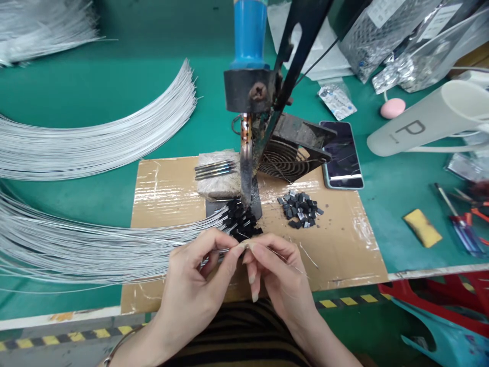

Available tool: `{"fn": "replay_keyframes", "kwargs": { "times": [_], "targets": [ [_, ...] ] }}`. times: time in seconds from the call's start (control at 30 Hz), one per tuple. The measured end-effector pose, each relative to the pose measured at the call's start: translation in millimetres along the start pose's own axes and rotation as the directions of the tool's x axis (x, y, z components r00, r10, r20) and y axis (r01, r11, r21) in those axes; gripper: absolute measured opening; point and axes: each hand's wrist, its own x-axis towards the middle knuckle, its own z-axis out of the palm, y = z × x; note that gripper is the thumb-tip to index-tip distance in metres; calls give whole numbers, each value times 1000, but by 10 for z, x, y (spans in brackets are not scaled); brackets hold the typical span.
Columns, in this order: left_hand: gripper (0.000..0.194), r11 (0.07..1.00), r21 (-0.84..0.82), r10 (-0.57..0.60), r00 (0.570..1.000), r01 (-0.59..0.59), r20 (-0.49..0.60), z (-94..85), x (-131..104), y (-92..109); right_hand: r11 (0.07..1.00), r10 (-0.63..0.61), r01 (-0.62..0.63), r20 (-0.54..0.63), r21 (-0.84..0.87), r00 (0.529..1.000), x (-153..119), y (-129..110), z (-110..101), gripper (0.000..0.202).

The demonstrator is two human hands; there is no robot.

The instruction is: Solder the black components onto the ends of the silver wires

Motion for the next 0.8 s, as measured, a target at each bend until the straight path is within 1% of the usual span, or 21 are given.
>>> {"fn": "replay_keyframes", "kwargs": {
  "times": [0.2,0.3,0.47,0.6,0.7,0.8],
  "targets": [
    [17,999,19,44,998,-44,-39,18,-18,15,1000,-1,1,-22,-1,1000,3,2,26,17],
    [15,999,16,49,996,-48,-71,48,-20,3,1000,-9,9,-31,5,999,1,26,21,17],
    [13,999,-35,13,996,-16,-85,101,-30,-37,999,-33,35,-43,30,999,-3,61,26,16],
    [15,997,-71,-13,997,8,-73,99,-45,-36,998,-61,63,-48,27,997,-20,79,34,13],
    [17,992,-118,-41,998,34,-58,81,-36,-16,997,-74,75,-24,8,997,-32,78,15,11],
    [18,984,-169,-73,996,63,-56,63,-9,13,995,-98,99,24,-21,995,-27,63,-24,20]
  ]
}}
